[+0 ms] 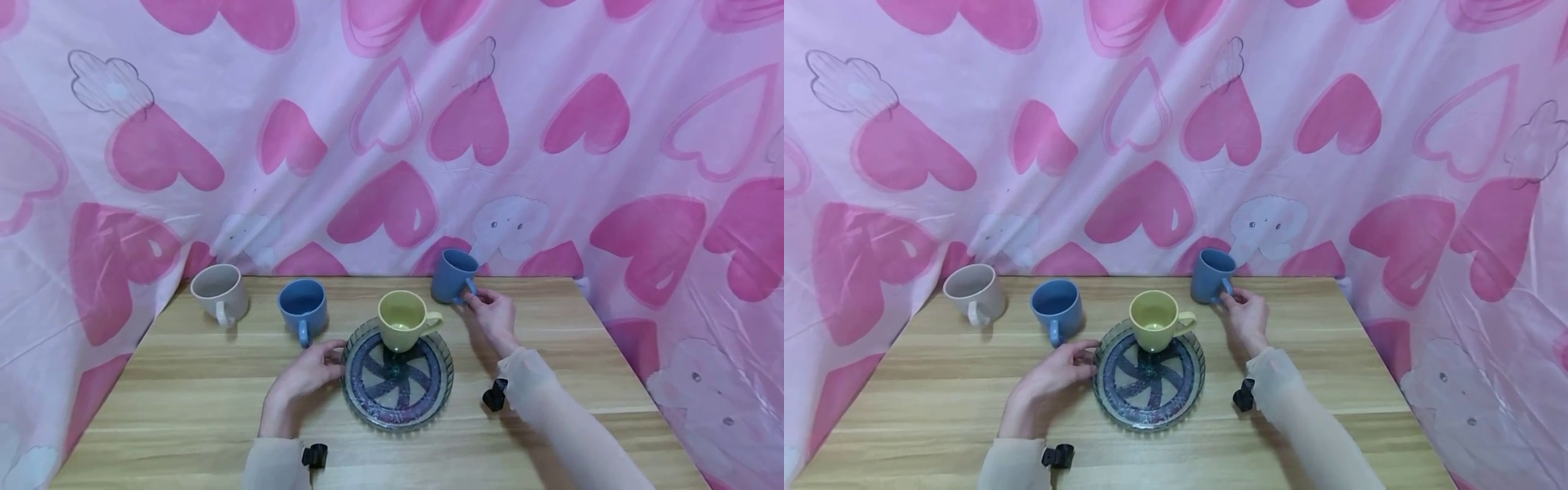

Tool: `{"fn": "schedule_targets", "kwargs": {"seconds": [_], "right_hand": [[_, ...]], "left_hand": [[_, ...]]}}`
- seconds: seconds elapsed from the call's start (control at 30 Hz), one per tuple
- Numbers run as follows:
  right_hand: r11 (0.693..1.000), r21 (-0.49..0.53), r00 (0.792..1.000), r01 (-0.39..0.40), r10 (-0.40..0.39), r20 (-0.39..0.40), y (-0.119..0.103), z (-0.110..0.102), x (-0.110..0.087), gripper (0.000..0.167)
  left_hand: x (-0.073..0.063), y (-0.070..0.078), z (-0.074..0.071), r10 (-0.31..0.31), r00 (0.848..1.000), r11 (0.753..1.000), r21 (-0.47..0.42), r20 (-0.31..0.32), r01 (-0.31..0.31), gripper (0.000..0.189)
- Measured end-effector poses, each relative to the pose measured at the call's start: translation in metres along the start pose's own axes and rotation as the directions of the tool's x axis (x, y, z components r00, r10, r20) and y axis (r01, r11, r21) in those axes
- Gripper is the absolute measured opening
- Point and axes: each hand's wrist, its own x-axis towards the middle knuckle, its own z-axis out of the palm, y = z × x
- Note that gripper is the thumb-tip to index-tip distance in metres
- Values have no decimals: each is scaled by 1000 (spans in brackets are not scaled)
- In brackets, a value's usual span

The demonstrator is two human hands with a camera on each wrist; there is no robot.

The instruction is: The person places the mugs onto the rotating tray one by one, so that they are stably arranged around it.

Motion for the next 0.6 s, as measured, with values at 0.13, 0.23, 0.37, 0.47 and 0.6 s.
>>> {"fn": "schedule_targets", "kwargs": {"seconds": [0.13, 0.23, 0.37, 0.47, 0.6], "right_hand": [[997, 65, 999, -28, 26, 23, 0, -2, 0, 27], [992, 112, 997, -61, 56, 47, -1, -5, -1, 28], [987, 149, 997, -63, 56, 52, -2, -10, -3, 31], [985, 172, 999, -27, 22, 31, -3, -14, -5, 31], [969, 244, 999, 30, -32, 6, -5, -21, -13, 30]], "left_hand": [[0, 0, 1, -10, 1000, 1000, 7, 1, 10, 57], [0, 1, 2, -10, 1000, 1000, 16, 1, 10, 57], [0, 2, 3, 7, 1000, 1000, 15, -7, -7, 57], [1, 3, 3, 17, 1000, 1000, 23, -18, -17, 56], [0, 2, 2, 16, 1000, 1000, 16, -22, -16, 58]]}}
